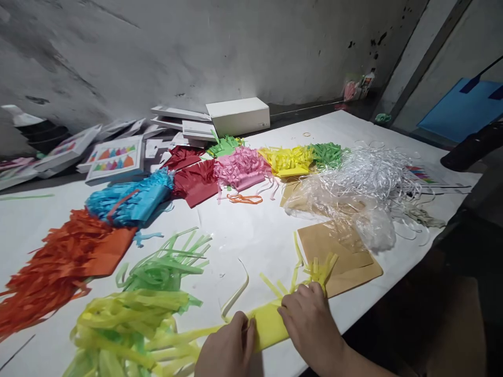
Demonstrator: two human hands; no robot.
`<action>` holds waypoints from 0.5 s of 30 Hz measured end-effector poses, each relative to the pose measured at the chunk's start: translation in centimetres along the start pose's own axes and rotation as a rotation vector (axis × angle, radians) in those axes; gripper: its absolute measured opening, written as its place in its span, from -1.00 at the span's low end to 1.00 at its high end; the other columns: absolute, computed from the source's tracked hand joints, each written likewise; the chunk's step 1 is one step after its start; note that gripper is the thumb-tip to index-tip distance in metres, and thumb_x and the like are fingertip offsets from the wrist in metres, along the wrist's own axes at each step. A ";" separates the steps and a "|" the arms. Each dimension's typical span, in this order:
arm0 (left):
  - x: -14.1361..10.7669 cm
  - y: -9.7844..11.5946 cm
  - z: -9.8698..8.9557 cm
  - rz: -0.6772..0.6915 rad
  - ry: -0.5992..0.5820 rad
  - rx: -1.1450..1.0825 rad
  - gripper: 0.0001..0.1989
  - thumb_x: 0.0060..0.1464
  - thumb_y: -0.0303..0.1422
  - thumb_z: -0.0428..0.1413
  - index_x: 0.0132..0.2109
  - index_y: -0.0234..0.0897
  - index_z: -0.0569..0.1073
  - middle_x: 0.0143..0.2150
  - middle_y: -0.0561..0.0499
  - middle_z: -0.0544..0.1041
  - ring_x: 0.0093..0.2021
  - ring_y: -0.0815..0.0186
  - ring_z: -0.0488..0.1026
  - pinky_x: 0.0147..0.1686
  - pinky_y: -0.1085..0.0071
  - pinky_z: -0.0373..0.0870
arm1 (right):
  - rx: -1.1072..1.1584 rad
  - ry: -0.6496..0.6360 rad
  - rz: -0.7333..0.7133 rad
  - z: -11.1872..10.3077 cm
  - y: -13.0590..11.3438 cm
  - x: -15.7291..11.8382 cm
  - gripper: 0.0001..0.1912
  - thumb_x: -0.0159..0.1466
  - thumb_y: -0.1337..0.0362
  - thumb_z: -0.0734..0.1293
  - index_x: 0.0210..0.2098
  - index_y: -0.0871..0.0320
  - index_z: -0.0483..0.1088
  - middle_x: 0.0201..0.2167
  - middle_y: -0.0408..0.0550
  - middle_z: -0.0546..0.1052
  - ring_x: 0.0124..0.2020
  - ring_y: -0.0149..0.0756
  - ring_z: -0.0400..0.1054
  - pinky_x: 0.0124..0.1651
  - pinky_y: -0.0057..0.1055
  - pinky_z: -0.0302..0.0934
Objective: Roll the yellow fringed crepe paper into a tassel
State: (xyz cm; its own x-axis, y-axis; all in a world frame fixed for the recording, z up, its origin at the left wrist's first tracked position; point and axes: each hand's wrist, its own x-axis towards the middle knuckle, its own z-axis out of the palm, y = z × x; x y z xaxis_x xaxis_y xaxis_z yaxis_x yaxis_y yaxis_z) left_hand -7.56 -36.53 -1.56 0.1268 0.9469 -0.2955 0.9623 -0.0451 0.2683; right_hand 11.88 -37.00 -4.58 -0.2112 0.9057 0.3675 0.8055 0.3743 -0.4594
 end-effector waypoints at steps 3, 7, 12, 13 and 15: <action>0.2 -0.1 0.3 0.005 -0.005 0.079 -0.70 0.35 -0.31 -0.15 -0.38 -0.12 0.32 -0.50 0.04 0.59 -0.45 0.19 0.57 -0.46 0.37 0.19 | -0.027 -0.007 0.034 -0.2 0.8 0.6 -0.86 0.35 0.40 0.33 -0.33 0.10 0.33 -0.47 -0.15 0.44 -0.36 -0.19 0.29 -0.12 -0.18 0.02; 0.4 -0.2 0.4 0.005 -0.027 0.083 -0.70 0.35 -0.32 -0.16 -0.35 -0.12 0.33 -0.47 0.01 0.61 -0.42 0.14 0.59 -0.45 0.34 0.18 | -0.052 0.166 -0.004 -2.3 1.1 1.3 -0.85 0.40 0.44 0.25 -0.14 0.13 0.42 -0.27 -0.03 0.54 -0.19 -0.14 0.41 0.07 -0.07 0.08; 0.5 0.1 -0.1 -0.014 -0.077 0.017 -0.71 0.34 -0.33 -0.17 -0.36 -0.12 0.31 -0.45 0.00 0.62 -0.38 0.12 0.60 -0.42 0.33 0.22 | 0.042 0.189 -0.559 -2.9 0.3 0.6 -0.69 0.46 0.48 0.12 -0.16 0.19 0.49 -0.23 -0.02 0.62 -0.04 -0.24 0.44 0.22 -0.26 0.19; 0.5 -0.2 -0.3 -0.023 -0.083 -0.011 -0.70 0.34 -0.32 -0.17 -0.37 -0.11 0.30 -0.46 0.02 0.61 -0.39 0.14 0.60 -0.42 0.34 0.24 | 0.039 0.151 -0.592 -2.5 0.3 0.4 -0.70 0.46 0.48 0.13 -0.17 0.20 0.49 -0.23 -0.02 0.63 -0.04 -0.24 0.44 0.20 -0.28 0.22; 0.5 -1.5 -0.7 -0.052 -0.042 -0.068 -0.69 0.35 -0.27 -0.16 -0.38 -0.11 0.30 -0.49 0.07 0.58 -0.42 0.19 0.58 -0.44 0.37 0.27 | 0.034 0.061 -0.579 -1.6 0.5 0.0 -0.73 0.43 0.49 0.16 -0.20 0.21 0.49 -0.23 0.00 0.62 -0.08 -0.24 0.45 0.14 -0.28 0.28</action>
State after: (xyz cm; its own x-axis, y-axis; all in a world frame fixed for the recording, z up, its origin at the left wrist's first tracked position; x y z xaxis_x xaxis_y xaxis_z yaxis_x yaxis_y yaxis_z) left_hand -9.10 -35.79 -1.46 0.0890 0.9331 -0.3486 0.9493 0.0266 0.3133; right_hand 13.12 -37.15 -3.54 -0.5787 0.5387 0.6123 0.5499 0.8122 -0.1948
